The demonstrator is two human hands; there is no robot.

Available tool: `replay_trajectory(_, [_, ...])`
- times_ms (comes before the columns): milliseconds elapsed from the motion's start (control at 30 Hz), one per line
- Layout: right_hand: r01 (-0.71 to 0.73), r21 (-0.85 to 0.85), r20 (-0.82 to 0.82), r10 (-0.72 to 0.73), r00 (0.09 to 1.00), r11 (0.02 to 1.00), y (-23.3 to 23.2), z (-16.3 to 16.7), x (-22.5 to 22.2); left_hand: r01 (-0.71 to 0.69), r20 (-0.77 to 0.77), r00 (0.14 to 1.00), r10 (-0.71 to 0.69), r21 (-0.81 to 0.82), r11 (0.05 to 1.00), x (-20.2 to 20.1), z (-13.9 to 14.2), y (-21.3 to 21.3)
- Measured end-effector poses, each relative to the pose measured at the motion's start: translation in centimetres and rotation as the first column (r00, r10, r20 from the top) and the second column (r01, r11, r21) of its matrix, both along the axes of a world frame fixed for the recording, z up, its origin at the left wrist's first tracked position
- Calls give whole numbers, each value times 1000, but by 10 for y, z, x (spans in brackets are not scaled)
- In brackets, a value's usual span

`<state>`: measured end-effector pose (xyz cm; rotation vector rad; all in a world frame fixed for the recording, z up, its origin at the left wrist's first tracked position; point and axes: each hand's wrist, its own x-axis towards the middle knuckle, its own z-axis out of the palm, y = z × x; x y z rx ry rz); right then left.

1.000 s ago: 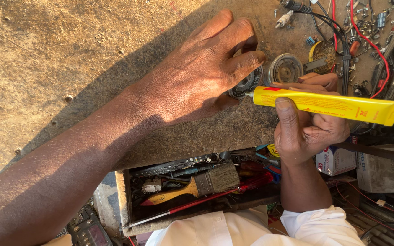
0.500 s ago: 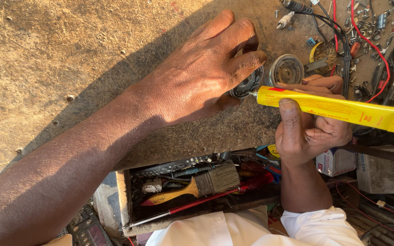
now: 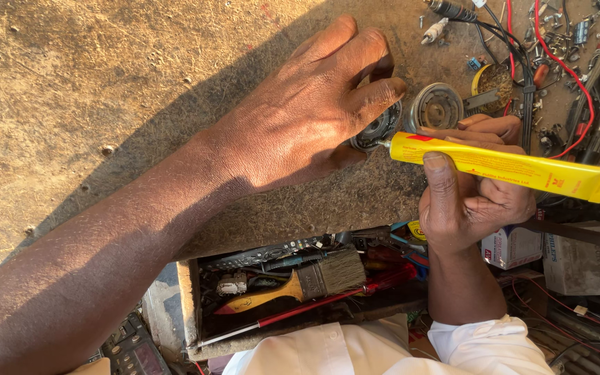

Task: The person picks up a yellow grease tube, opens it, and squeezes grease into the center of bearing and hub components on the workbench, rotating and repositioning each part to fill it, working through the parts one at a time.

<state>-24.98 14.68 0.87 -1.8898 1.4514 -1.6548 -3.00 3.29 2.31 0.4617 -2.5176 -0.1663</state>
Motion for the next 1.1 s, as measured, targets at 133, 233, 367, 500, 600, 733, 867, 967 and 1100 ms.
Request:
replay_trajectory(133, [-20,-2,22,20,1000,1000,0,-2,-1,-7,-10,1000,7,22,1000,-1,-1,0])
replay_trajectory(233, [-34,9,22,33,999,999,1,-2,-3,2,-19,1000,-2,-35,999,-1,-2,0])
replay_trajectory(367, [-44,15,-1,44,999,999,1,-2,-4,4,-8,1000,-5,-11,1000,0,-3,0])
replay_trajectory(500, [-35,29,0,35,999,999,1,-2,-3,4,-11,1000,-4,4,1000,0,-3,0])
replay_trajectory(600, [-48,15,10,48,999,999,0,-3,-2,7,-16,1000,-6,40,999,0,-3,0])
replay_trajectory(733, [-58,13,-8,58,998,998,-1,-2,-2,40,-38,999,-38,68,997,0,-2,-1])
replay_trajectory(867, [-60,12,-8,60,998,998,-2,-1,-3,45,-41,998,-43,55,997,-1,-1,-2])
replay_trajectory(967, [-53,5,12,53,999,999,-2,-2,-1,42,-35,999,-40,42,998,-1,-1,-1])
replay_trajectory(1100, [-67,22,-4,67,998,998,0,-1,-1,0,2,1000,-1,33,999,-1,-2,0])
